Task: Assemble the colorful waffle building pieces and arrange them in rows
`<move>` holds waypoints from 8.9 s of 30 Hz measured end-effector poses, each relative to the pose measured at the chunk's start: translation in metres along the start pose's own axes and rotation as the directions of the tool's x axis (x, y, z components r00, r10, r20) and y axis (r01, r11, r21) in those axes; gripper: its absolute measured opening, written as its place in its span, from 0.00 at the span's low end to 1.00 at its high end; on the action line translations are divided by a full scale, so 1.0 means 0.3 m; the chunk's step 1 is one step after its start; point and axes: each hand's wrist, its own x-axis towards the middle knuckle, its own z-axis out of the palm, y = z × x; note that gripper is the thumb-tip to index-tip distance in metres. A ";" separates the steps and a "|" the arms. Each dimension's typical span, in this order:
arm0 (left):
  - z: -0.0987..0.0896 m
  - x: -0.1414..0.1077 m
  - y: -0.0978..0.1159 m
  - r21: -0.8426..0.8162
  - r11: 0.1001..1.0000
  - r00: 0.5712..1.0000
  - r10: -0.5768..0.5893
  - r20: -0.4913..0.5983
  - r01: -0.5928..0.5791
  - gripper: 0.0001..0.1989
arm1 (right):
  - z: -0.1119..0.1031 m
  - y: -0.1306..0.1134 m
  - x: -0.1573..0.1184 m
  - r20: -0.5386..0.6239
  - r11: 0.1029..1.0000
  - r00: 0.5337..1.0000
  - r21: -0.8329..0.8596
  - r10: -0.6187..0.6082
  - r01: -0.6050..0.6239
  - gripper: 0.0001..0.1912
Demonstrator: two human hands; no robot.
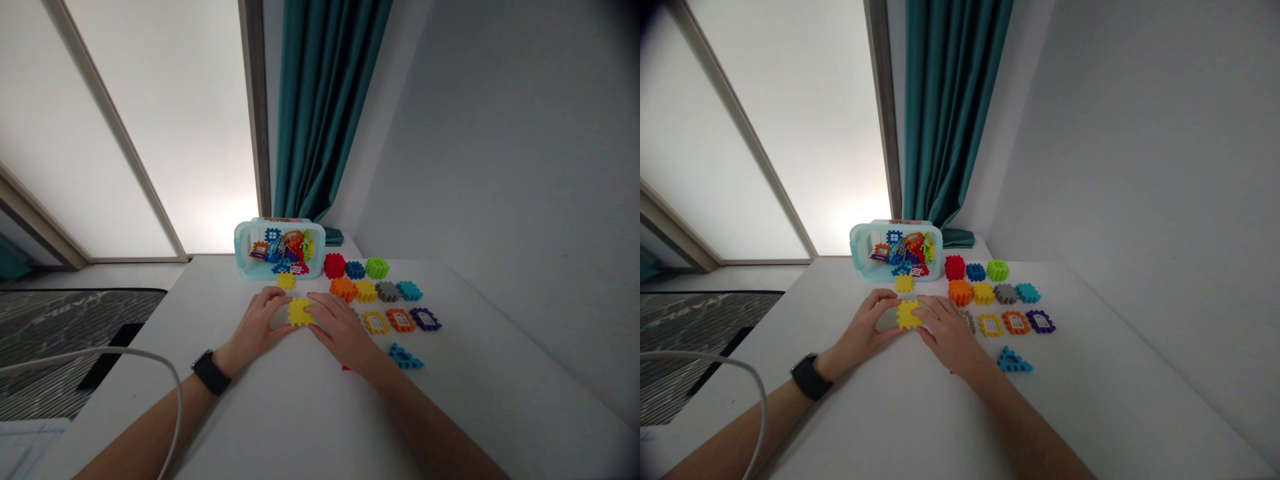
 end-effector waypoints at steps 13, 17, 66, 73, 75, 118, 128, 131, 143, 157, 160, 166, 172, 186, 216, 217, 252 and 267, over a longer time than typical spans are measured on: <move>-0.002 0.013 0.017 -0.140 0.990 0.999 -0.025 0.039 0.031 0.20 | -0.018 0.009 0.000 0.014 1.000 1.000 0.005 -0.010 0.010 0.14; -0.005 0.017 0.020 -0.173 0.984 0.998 -0.032 0.045 0.040 0.18 | -0.016 0.012 -0.002 0.002 1.000 1.000 0.002 -0.016 0.016 0.13; -0.002 0.022 0.027 -0.270 0.951 0.981 -0.113 0.157 0.153 0.11 | 0.022 0.000 -0.006 -0.103 0.986 0.987 0.125 0.124 -0.111 0.08; -0.016 0.009 0.013 0.054 0.998 0.999 0.021 0.041 -0.023 0.21 | 0.014 0.002 -0.008 0.015 0.995 0.997 0.071 0.072 -0.073 0.14; -0.022 0.007 0.014 0.106 0.992 0.997 0.060 0.038 -0.064 0.21 | 0.014 0.001 -0.008 0.018 0.996 0.998 0.065 0.063 -0.064 0.13; 0.214 0.253 0.148 0.013 0.988 0.988 0.151 0.034 -0.152 0.27 | -0.260 0.233 -0.144 -0.053 0.977 0.987 -0.148 0.150 -0.157 0.12; 0.243 0.242 0.052 0.034 0.967 0.967 0.252 0.035 -0.253 0.16 | -0.269 0.486 -0.149 0.053 0.964 0.964 -0.077 0.260 -0.256 0.15; 0.247 0.244 0.030 0.045 0.970 0.970 0.239 0.033 -0.240 0.14 | -0.254 0.533 -0.142 0.103 0.958 0.953 -0.059 0.285 -0.280 0.15; 0.265 0.236 0.012 0.032 0.983 0.982 0.181 0.048 -0.182 0.13 | -0.246 0.555 -0.156 0.168 0.939 0.925 0.001 0.340 -0.345 0.16; 0.265 0.241 0.009 0.042 0.988 0.986 0.145 0.080 -0.149 0.12 | -0.234 0.566 -0.160 0.185 0.947 0.930 -0.004 0.316 -0.321 0.15; 0.265 0.241 0.008 0.048 0.987 0.986 0.146 0.079 -0.150 0.12 | -0.234 0.569 -0.160 0.182 0.946 0.930 0.008 0.318 -0.325 0.15; 0.264 0.238 0.008 0.050 0.991 0.989 0.122 0.088 -0.126 0.12 | -0.226 0.573 -0.161 0.164 0.950 0.938 0.014 0.305 -0.312 0.14; 0.262 0.242 0.011 0.035 0.993 0.992 0.106 0.073 -0.109 0.11 | -0.225 0.573 -0.163 0.169 0.947 0.934 0.007 0.314 -0.320 0.13; 0.267 0.244 0.003 0.013 0.996 0.995 0.083 0.056 -0.084 0.11 | -0.218 0.575 -0.165 0.169 0.952 0.938 -0.020 0.304 -0.306 0.14; 0.268 0.239 -0.001 0.016 0.994 0.990 0.108 0.094 -0.110 0.10 | -0.220 0.517 -0.168 0.143 0.951 0.940 -0.054 0.309 -0.305 0.12; 0.269 0.238 -0.001 0.016 0.993 0.989 0.112 0.096 -0.114 0.10 | -0.221 0.510 -0.170 0.137 0.951 0.941 -0.051 0.308 -0.304 0.12; -0.038 0.033 -0.119 0.365 0.931 0.963 -0.077 0.258 -0.023 0.19 | -0.079 0.130 0.115 0.285 0.999 0.959 0.033 0.012 -0.022 0.10; -0.070 -0.013 -0.130 0.305 0.952 0.962 -0.111 0.249 0.031 0.14 | 0.167 0.126 0.305 0.358 0.949 0.911 -0.300 0.203 -0.093 0.17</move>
